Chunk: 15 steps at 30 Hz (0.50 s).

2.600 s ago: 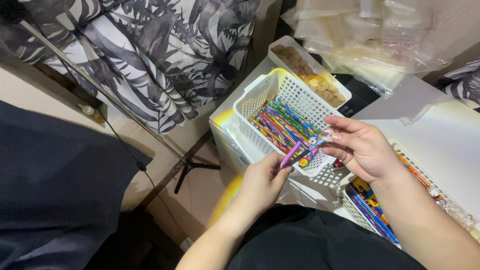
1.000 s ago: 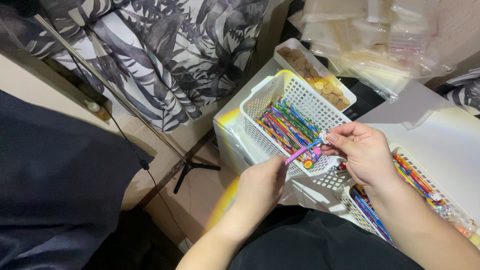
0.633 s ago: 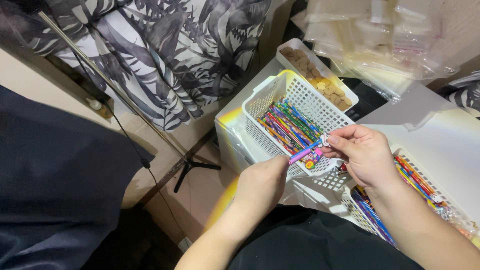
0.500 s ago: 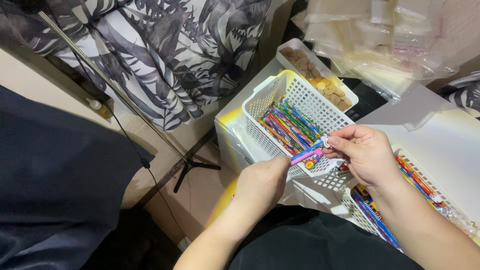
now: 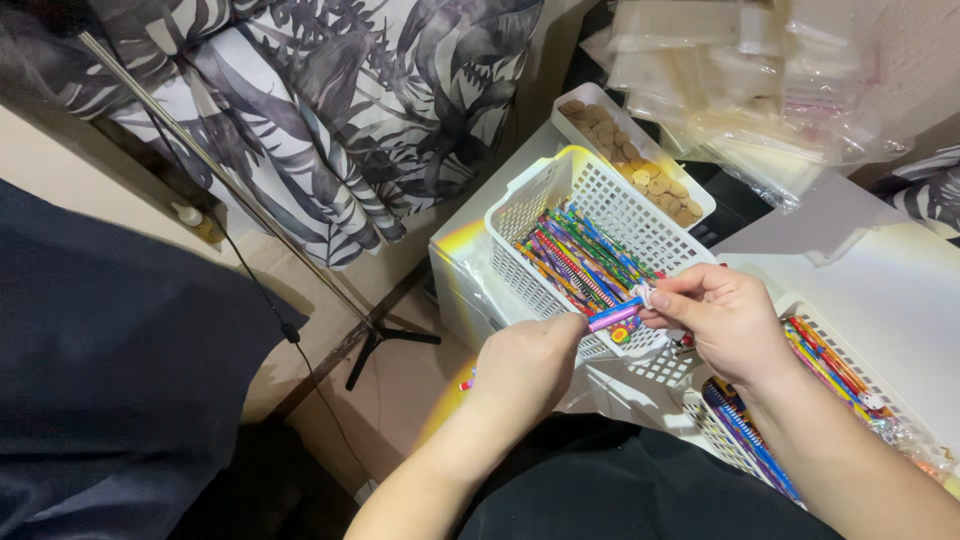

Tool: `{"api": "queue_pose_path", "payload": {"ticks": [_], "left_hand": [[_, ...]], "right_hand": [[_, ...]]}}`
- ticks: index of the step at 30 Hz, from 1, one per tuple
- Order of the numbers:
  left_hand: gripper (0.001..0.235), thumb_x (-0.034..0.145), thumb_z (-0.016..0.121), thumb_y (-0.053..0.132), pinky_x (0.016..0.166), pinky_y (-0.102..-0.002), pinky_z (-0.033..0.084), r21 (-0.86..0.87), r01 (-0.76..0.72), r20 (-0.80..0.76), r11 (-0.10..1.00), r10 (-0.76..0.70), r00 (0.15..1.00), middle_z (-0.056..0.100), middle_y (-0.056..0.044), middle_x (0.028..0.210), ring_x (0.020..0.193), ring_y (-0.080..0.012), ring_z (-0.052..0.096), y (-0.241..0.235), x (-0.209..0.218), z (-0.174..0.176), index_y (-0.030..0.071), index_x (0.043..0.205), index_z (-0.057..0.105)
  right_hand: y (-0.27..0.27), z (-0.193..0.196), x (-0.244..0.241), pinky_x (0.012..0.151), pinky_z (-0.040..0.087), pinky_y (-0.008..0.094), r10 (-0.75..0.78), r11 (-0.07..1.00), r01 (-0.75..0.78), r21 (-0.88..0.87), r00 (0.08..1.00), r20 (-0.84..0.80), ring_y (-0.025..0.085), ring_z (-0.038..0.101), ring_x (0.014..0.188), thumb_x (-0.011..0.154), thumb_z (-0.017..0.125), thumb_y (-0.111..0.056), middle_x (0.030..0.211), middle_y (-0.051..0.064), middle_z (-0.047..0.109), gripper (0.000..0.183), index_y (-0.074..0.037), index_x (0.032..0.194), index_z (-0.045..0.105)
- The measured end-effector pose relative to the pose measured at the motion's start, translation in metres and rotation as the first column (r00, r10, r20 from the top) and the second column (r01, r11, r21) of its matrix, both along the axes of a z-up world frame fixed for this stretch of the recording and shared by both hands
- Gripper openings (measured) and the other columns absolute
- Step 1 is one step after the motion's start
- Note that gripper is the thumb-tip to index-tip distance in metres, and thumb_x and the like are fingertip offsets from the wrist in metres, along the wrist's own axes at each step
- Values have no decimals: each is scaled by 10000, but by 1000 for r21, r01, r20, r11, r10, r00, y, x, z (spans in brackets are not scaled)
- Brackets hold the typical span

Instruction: The person repeatedly picks up pens from a white basket, removes the pen toppers, and places the toppers into a second basket. The pens are then placed back into the first basket. This process is repeated for many pens throughout the clip.

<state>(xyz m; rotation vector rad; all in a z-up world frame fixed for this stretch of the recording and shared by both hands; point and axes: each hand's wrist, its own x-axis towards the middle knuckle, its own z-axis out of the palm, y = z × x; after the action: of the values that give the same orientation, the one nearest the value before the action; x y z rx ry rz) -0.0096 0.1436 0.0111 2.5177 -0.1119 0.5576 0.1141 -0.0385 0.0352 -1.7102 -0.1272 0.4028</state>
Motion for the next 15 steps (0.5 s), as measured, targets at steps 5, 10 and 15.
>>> {"api": "queue_pose_path", "payload": {"ticks": [5,10,15], "left_hand": [[95,794,512,60,358,-472,327,-32,-27,116,999,30,993,494,-46,628,512,-326,463,3,13,-3,134,850,492],[82,887,580,88,632,-372,448,-7,2,434,1000,1,901,655,-110,1019,813,-260,638,28,23,16,66,966,594],[382,856,501,103,762,-348,499,-252,-294,156,922,339,928,662,-17,1120,868,-238,642,66,-3,6,227,1213,555]], "right_hand": [[-2,11,11,626,588,350,108,994,-108,16,994,31,305,685,653,739,660,49,714,241,650,191,35,911,577],[-5,30,29,668,579,379,190,981,-189,-43,982,17,335,675,677,712,613,136,879,197,583,421,53,1124,596],[-8,5,63,612,524,253,-27,994,39,-101,993,118,216,632,633,825,632,31,706,188,633,77,0,857,569]]}}
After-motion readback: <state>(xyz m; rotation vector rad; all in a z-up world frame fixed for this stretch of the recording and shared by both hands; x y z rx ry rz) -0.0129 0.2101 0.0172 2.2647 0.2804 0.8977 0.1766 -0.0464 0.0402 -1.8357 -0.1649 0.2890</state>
